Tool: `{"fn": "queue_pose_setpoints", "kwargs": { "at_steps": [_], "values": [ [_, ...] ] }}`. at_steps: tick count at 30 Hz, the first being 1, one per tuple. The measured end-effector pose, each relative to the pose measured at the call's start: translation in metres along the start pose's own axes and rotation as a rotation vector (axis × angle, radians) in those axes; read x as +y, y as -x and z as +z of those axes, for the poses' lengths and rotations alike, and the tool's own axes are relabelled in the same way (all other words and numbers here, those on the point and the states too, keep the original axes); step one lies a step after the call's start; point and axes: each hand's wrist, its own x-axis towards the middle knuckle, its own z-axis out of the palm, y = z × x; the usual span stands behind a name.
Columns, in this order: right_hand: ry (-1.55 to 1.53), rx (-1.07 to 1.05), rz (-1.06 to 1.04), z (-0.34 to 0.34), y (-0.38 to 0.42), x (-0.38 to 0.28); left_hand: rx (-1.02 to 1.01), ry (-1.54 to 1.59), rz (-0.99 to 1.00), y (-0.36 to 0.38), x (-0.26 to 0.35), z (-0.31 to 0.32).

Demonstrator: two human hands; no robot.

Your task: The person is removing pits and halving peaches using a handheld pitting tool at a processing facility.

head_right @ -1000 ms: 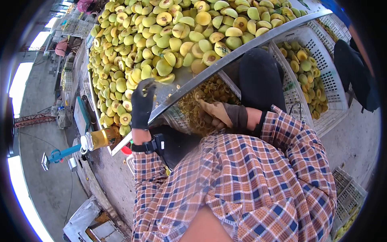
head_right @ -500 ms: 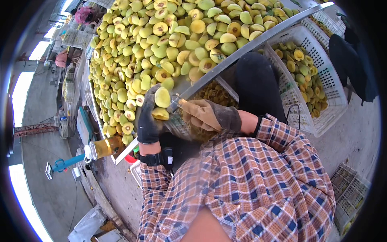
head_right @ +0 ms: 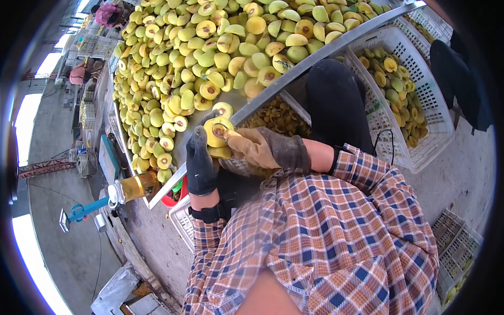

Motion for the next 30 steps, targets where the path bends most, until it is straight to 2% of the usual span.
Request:
{"fn": "queue_pose_setpoints", "kwargs": {
  "at_steps": [2,5,7,9,11,13,15,17,18,19,20,21,23,25,27,29,30],
  "values": [
    [-0.068,-0.088,0.06,-0.003,0.003,0.002,0.008,-0.04,-0.045,0.005,0.0,-0.006],
    [-0.143,-0.13,0.254,-0.012,0.008,0.004,-0.135,-0.054,-0.096,0.006,0.008,-0.009],
    [-0.065,-0.054,0.251,-0.012,0.006,0.001,-0.011,-0.257,0.08,0.015,-0.007,-0.001],
    [0.074,-0.013,0.17,-0.011,0.006,0.002,0.082,-0.248,0.074,0.017,-0.013,0.012],
    [0.27,-0.019,0.019,-0.009,0.01,0.015,0.157,-0.02,-0.118,0.019,-0.007,0.024],
    [0.158,-0.126,0.006,-0.008,0.01,0.016,0.043,-0.157,-0.109,0.014,0.003,0.021],
    [-0.015,-0.194,0.179,-0.007,0.016,0.01,-0.116,-0.352,-0.029,0.009,0.008,0.013],
    [-0.447,-0.511,0.295,-0.017,0.019,0.011,-0.207,-0.269,0.039,0.009,0.011,0.012],
    [-0.537,-0.555,0.336,-0.017,0.019,0.008,-0.25,-0.23,0.077,0.009,0.012,0.012],
    [-0.625,-0.597,0.382,-0.016,0.019,0.003,-0.201,-0.303,0.172,0.01,0.007,0.013],
    [-0.588,-0.526,0.414,-0.01,0.023,-0.002,-0.149,-0.377,0.264,0.013,-0.004,0.014],
    [-0.552,-0.454,0.448,-0.004,0.026,-0.004,-0.128,-0.356,0.228,0.014,-0.007,0.01],
    [-0.326,-0.301,0.507,-0.006,0.025,-0.001,-0.103,-0.085,-0.027,0.014,-0.008,-0.013],
    [-0.174,-0.249,0.627,-0.015,0.024,-0.015,0.103,0.027,-0.121,0.022,-0.013,-0.04],
    [0.11,0.017,0.369,-0.018,0.02,0.011,0.331,0.065,-0.178,0.047,-0.008,-0.066],
    [0.104,-0.002,0.576,-0.032,0.021,0.015,0.454,-0.026,-0.215,0.096,0.017,-0.093],
    [-0.012,-0.041,0.478,-0.029,0.02,0.015,0.519,-0.114,-0.222,0.12,0.027,-0.101]
  ]
}}
